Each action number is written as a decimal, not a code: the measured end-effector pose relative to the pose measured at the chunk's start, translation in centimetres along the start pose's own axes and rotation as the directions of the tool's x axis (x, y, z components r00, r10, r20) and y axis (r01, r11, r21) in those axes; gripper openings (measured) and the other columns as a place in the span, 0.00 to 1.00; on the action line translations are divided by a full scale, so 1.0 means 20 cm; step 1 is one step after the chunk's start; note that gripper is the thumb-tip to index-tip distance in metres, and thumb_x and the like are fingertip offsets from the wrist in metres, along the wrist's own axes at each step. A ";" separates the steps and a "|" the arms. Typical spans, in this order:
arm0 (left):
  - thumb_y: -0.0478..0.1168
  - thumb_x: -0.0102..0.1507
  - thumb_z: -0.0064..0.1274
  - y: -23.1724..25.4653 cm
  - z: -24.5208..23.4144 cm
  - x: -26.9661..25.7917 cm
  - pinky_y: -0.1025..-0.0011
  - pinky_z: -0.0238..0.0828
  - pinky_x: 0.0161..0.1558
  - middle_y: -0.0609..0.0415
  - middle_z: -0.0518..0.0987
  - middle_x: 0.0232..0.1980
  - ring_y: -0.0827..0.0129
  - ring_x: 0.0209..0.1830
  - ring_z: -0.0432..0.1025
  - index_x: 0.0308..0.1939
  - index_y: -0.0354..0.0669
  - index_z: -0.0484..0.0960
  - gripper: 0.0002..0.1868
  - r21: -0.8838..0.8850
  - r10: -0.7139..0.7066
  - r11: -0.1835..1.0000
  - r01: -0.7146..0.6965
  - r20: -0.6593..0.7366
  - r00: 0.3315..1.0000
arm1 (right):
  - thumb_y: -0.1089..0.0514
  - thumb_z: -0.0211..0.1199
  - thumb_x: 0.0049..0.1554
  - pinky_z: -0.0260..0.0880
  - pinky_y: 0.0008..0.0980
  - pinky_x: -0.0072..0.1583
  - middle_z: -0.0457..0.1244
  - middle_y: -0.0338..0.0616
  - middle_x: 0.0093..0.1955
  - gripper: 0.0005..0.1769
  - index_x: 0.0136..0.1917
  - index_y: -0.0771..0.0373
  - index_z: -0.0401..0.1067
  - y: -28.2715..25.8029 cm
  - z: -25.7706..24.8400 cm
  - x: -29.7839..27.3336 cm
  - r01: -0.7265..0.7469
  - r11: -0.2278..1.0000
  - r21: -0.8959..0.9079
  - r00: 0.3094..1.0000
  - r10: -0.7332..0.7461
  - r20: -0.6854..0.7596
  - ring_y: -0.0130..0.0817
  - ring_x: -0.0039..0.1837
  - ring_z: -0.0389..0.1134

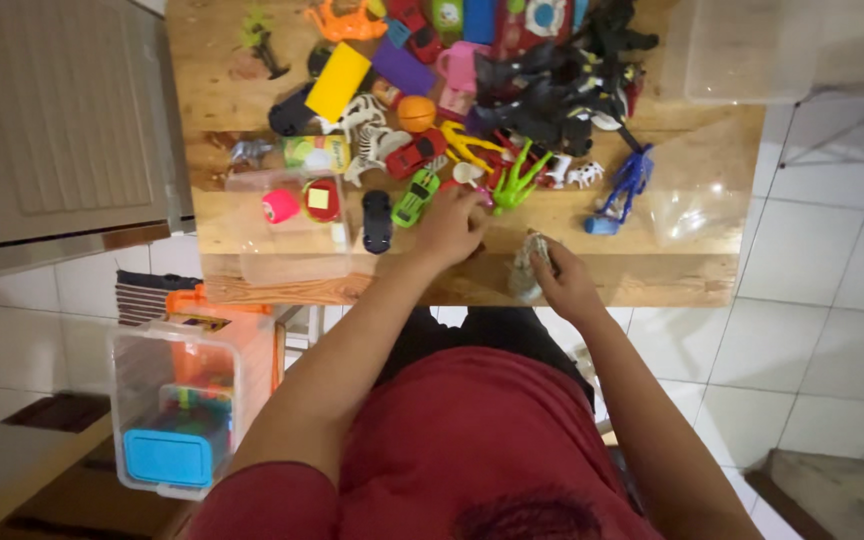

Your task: The person wipes a variety of small plastic toys with a cloth, placing some into a blue container and others into a larger clear bin.

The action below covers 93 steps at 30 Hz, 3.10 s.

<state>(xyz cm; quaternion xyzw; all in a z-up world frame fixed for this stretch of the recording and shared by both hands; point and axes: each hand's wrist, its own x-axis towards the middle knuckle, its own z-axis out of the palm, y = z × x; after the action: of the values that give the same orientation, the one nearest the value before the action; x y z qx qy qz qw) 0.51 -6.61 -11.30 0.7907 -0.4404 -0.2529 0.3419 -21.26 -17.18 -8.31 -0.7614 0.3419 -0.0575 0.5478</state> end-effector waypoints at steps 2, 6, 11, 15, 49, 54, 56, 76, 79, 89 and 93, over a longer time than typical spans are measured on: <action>0.44 0.57 0.60 -0.02 0.10 0.08 0.56 0.67 0.55 0.44 0.75 0.52 0.50 0.55 0.70 0.51 0.48 0.81 0.18 0.110 -0.123 0.988 0.106 0.161 0.979 | 0.51 0.57 0.61 0.65 0.36 0.45 0.64 0.48 0.39 0.18 0.55 0.68 0.70 0.07 -0.06 0.02 -0.083 0.996 -0.044 0.996 0.083 0.015 0.35 0.41 0.62; 0.44 0.55 0.62 -0.09 0.27 0.13 0.55 0.62 0.59 0.38 0.71 0.59 0.44 0.58 0.66 0.55 0.41 0.78 0.25 0.004 -0.050 0.999 0.050 0.076 0.996 | 0.51 0.58 0.61 0.63 0.40 0.40 0.61 0.52 0.31 0.15 0.46 0.67 0.71 0.23 -0.14 0.09 -0.148 0.982 -0.120 0.989 0.143 -0.045 0.44 0.34 0.62; 0.44 0.58 0.62 -0.16 0.37 0.04 0.55 0.54 0.68 0.37 0.68 0.65 0.43 0.70 0.58 0.55 0.43 0.77 0.23 0.026 -0.186 0.983 0.184 0.165 0.969 | 0.50 0.59 0.59 0.67 0.42 0.44 0.67 0.54 0.37 0.13 0.47 0.63 0.74 0.34 -0.22 0.28 -0.099 0.984 -0.148 0.993 0.089 -0.073 0.48 0.40 0.69; 0.42 0.56 0.63 -0.17 0.35 -0.04 0.55 0.52 0.68 0.34 0.64 0.68 0.40 0.71 0.54 0.57 0.44 0.77 0.26 0.053 -0.148 0.988 0.143 0.093 0.985 | 0.50 0.64 0.50 0.70 0.46 0.49 0.68 0.58 0.44 0.25 0.61 0.57 0.72 0.20 -0.22 0.45 0.007 0.964 -0.265 0.993 -0.039 -0.115 0.56 0.46 0.70; 0.44 0.70 0.47 0.34 -0.07 0.03 0.72 0.71 0.34 0.49 0.80 0.32 0.70 0.29 0.75 0.41 0.36 0.80 0.14 -0.467 -0.372 0.844 0.264 -0.154 0.915 | 0.52 0.54 0.65 0.66 0.33 0.47 0.63 0.46 0.43 0.13 0.56 0.63 0.64 -0.28 -0.11 0.37 0.104 0.968 0.227 0.995 -0.101 -0.026 0.28 0.45 0.65; 0.42 0.68 0.41 0.50 -0.24 -0.08 0.69 0.72 0.33 0.47 0.77 0.32 0.68 0.28 0.74 0.53 0.41 0.74 0.14 -0.506 -0.353 0.787 0.352 0.098 0.930 | 0.63 0.66 0.57 0.68 0.36 0.48 0.63 0.51 0.47 0.09 0.49 0.66 0.69 -0.50 -0.13 0.32 0.530 0.845 -0.070 0.836 -0.535 -0.123 0.43 0.47 0.68; 0.42 0.70 0.39 0.50 -0.27 -0.13 0.65 0.71 0.40 0.45 0.79 0.33 0.60 0.35 0.77 0.48 0.37 0.73 0.12 -0.402 -0.315 0.842 0.359 0.172 0.933 | 0.64 0.67 0.55 0.69 0.36 0.47 0.64 0.51 0.49 0.09 0.50 0.64 0.71 -0.59 -0.10 0.31 0.540 0.826 -0.158 0.824 -0.558 -0.101 0.44 0.46 0.68; 0.37 0.68 0.40 0.44 -0.55 -0.29 0.53 0.68 0.46 0.34 0.77 0.44 0.40 0.47 0.72 0.52 0.34 0.73 0.13 -0.277 -0.184 0.950 0.146 -0.118 0.976 | 0.70 0.65 0.53 0.68 0.39 0.59 0.59 0.58 0.63 0.23 0.62 0.67 0.72 -0.79 0.20 0.18 0.542 0.782 -0.308 0.827 -0.562 0.029 0.52 0.60 0.66; 0.36 0.68 0.40 0.38 -0.54 -0.29 0.53 0.68 0.47 0.34 0.77 0.45 0.40 0.47 0.72 0.50 0.32 0.73 0.12 -0.263 -0.120 0.962 0.068 -0.187 0.975 | 0.70 0.64 0.49 0.68 0.39 0.58 0.57 0.61 0.62 0.26 0.62 0.69 0.70 -0.71 0.23 0.21 0.530 0.827 -0.190 0.843 -0.537 0.017 0.52 0.60 0.64; 0.33 0.65 0.46 0.38 -0.62 -0.36 0.55 0.68 0.43 0.36 0.75 0.40 0.42 0.42 0.71 0.47 0.33 0.77 0.10 -0.238 -0.078 0.970 0.044 -0.135 0.988 | 0.64 0.60 0.54 0.63 0.42 0.67 0.59 0.53 0.65 0.24 0.65 0.64 0.68 -0.78 0.05 0.30 0.532 0.845 -0.060 0.845 -0.534 -0.026 0.45 0.66 0.62; 0.31 0.61 0.47 0.46 -0.68 -0.34 0.56 0.67 0.47 0.37 0.74 0.43 0.43 0.46 0.70 0.41 0.32 0.75 0.06 -0.157 0.040 0.985 -0.066 -0.163 0.986 | 0.58 0.64 0.53 0.64 0.45 0.62 0.61 0.57 0.62 0.22 0.61 0.62 0.72 -0.90 0.09 0.23 0.758 0.586 -0.285 0.647 -0.732 0.215 0.57 0.62 0.63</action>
<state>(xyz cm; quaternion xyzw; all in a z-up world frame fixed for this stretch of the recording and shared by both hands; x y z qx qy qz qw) 1.89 0.14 5.15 0.7660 -0.4107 -0.2148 0.4455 -8.76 -15.40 5.41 -0.9201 -0.0248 -0.1913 0.3410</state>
